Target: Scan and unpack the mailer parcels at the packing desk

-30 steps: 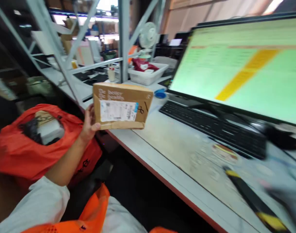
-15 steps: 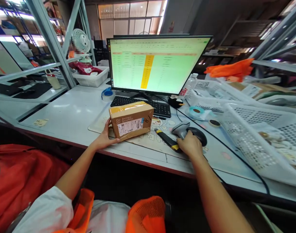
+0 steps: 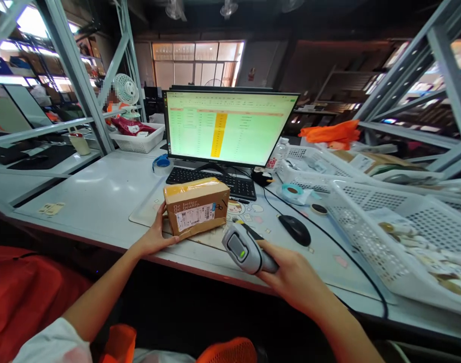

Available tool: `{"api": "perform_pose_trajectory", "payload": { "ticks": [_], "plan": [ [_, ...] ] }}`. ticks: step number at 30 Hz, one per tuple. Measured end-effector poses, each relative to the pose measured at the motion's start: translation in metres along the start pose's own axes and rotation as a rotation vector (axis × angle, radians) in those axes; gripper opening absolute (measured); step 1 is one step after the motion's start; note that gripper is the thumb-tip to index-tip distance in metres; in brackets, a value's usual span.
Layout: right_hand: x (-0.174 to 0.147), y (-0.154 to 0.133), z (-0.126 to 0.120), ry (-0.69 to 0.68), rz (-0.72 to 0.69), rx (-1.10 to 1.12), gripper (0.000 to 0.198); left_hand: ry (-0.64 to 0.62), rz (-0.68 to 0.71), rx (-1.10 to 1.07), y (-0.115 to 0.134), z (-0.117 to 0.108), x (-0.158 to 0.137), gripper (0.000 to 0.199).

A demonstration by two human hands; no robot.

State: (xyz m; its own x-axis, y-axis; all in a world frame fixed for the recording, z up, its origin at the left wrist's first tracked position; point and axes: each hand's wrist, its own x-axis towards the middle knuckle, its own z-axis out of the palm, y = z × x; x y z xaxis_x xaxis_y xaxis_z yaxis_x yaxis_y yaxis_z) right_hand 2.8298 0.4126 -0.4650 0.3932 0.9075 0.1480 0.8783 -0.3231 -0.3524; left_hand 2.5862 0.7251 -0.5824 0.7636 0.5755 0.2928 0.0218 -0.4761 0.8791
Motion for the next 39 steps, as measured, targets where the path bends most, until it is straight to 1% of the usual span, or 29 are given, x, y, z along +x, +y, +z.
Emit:
{"api": "perform_pose_trajectory", "payload": {
  "ticks": [3,6,9,11,13,15,17,19,20,22,24,25,27,31,33,36,39],
  "plan": [
    [0.031,0.034,0.005,0.068,0.166,-0.132,0.049,0.048,-0.034,-0.082,0.007,0.007,0.006,0.143],
    [0.063,0.067,0.018,0.112,0.372,-0.282,0.064,0.122,-0.043,-0.078,0.016,0.012,0.011,0.139],
    [0.078,0.092,0.035,0.066,0.524,-0.346,0.068,0.163,-0.026,-0.045,0.018,0.002,0.008,0.127],
    [0.078,0.103,0.042,0.018,0.560,-0.366,0.071,0.171,-0.030,-0.046,0.013,-0.011,0.000,0.122],
    [0.075,0.109,0.040,-0.027,0.559,-0.381,0.076,0.167,-0.056,-0.048,0.002,-0.024,-0.010,0.120],
    [0.076,0.107,0.030,-0.019,0.551,-0.391,0.077,0.160,-0.071,-0.063,-0.010,-0.032,-0.018,0.119],
    [0.091,0.097,0.018,0.083,0.530,-0.384,0.072,0.164,-0.079,-0.063,-0.019,-0.033,-0.021,0.119],
    [0.121,0.081,0.013,0.174,0.458,-0.347,0.064,0.175,-0.087,-0.039,-0.024,-0.031,-0.021,0.119],
    [0.140,0.073,0.015,0.166,0.403,-0.314,0.062,0.178,-0.090,-0.021,-0.025,-0.030,-0.020,0.119],
    [0.182,0.061,0.027,0.046,0.334,-0.266,0.059,0.176,-0.090,0.004,-0.026,-0.029,-0.019,0.119],
    [0.218,0.057,0.044,-0.022,0.328,-0.257,0.058,0.173,-0.081,0.000,-0.025,-0.029,-0.019,0.120],
    [0.231,0.057,0.052,-0.034,0.341,-0.261,0.058,0.170,-0.076,-0.009,-0.025,-0.030,-0.020,0.120],
    [0.249,0.062,0.064,-0.054,0.372,-0.274,0.055,0.162,-0.065,-0.026,-0.024,-0.031,-0.020,0.120],
    [0.262,0.072,0.069,-0.120,0.392,-0.296,0.044,0.168,-0.047,-0.008,-0.023,-0.031,-0.018,0.121],
    [0.268,0.072,0.068,-0.132,0.382,-0.308,0.046,0.171,-0.040,-0.007,-0.021,-0.030,-0.017,0.120],
    [0.278,0.062,0.065,-0.153,0.358,-0.317,0.049,0.171,-0.032,-0.019,-0.019,-0.031,-0.017,0.119],
    [0.281,0.043,0.058,-0.174,0.346,-0.328,0.049,0.159,-0.057,-0.047,-0.018,-0.033,-0.020,0.120]
  ]
}}
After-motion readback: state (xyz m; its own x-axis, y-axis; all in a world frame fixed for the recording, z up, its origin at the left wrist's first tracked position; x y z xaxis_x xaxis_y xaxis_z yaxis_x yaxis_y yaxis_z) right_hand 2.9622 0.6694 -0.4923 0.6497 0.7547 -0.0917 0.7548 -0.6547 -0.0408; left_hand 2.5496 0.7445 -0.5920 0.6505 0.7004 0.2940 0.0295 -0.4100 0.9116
